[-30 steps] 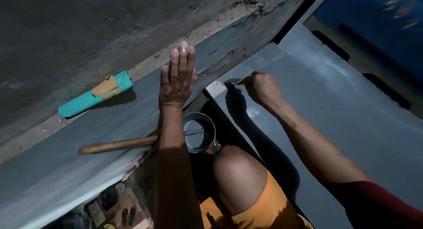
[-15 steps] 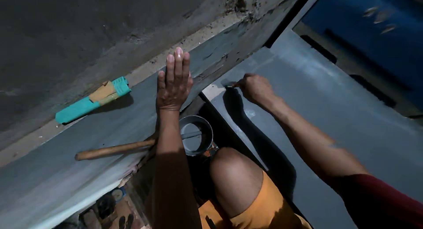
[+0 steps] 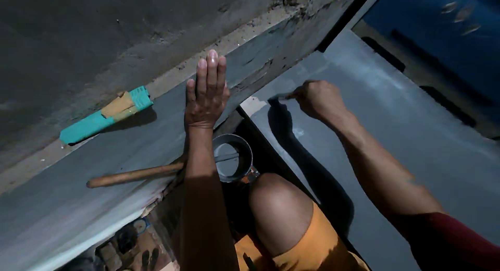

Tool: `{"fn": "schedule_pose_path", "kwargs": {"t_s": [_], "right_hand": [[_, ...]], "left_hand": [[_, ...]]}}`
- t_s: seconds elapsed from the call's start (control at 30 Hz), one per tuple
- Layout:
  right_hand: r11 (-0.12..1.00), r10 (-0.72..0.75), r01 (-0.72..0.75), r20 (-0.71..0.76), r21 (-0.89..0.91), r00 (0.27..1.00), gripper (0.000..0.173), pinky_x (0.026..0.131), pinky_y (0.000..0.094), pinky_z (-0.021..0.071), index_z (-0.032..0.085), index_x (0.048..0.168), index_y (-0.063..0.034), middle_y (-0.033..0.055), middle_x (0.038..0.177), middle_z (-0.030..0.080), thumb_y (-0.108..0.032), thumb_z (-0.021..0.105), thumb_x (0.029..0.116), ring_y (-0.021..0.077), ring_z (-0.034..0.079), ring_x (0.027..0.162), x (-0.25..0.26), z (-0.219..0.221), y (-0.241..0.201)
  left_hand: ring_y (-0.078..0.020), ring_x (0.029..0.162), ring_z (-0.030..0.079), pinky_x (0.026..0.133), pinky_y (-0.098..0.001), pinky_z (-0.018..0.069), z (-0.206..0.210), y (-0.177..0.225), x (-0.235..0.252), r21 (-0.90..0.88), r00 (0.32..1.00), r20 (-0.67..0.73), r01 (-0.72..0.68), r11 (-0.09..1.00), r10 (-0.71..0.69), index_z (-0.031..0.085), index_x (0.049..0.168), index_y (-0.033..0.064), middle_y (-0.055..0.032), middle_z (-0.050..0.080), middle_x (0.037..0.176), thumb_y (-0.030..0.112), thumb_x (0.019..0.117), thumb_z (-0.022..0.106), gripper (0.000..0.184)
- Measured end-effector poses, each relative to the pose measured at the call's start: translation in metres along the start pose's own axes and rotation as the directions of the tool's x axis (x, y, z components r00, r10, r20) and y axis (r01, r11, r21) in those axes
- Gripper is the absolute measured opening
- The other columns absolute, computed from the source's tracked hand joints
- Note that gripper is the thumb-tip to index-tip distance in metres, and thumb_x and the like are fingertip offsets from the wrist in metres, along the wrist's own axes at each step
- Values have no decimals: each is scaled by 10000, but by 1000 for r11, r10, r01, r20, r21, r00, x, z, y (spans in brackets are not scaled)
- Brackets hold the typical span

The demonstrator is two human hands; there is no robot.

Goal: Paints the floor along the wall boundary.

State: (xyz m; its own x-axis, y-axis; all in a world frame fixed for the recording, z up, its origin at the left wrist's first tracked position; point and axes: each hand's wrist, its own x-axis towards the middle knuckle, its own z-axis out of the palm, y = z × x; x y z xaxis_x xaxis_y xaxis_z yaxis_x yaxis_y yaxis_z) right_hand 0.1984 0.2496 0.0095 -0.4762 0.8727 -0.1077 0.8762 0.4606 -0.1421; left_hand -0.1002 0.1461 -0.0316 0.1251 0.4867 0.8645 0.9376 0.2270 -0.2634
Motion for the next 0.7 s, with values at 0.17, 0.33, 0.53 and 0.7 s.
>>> {"fn": "schedule_pose_path", "kwargs": {"t_s": [0.17,0.33,0.53,0.7], "right_hand": [[997,-49,55,-87,61,995,170,779,667,558,769,1067,-88,206,1107,700,-133,621,996,439,693,978,24,29,14],[997,51,-49,32,-64,998,109,703,706,520,785,970,-121,189,1023,728,-141,683,937,459,692,946,6,-2,10],[987,-125,133,-83,92,989,166,789,619,573,774,1053,-117,149,1053,706,-163,623,1004,377,700,960,22,23,3],[994,-110,110,26,23,994,128,732,660,546,778,979,-98,171,1036,713,-148,661,960,418,695,940,5,18,-10]], "left_hand": [[-207,1596,15,1257,-470,9,-3,0,2,5,1000,10,4,1000,-4,130,1658,122,-54,70,1738,326,1085,413,671],[-209,1592,45,1253,-465,10,1,1,0,8,1000,-15,14,1000,-14,201,1644,125,-54,130,1730,321,1075,425,642],[-221,1595,7,1257,-480,10,-1,1,2,37,1000,6,4,999,-4,136,1656,111,-57,71,1738,323,1075,434,687],[-205,1595,11,1256,-465,-8,0,1,1,13,1000,-10,16,1000,-16,158,1654,119,-53,85,1737,334,1079,424,669]]}}
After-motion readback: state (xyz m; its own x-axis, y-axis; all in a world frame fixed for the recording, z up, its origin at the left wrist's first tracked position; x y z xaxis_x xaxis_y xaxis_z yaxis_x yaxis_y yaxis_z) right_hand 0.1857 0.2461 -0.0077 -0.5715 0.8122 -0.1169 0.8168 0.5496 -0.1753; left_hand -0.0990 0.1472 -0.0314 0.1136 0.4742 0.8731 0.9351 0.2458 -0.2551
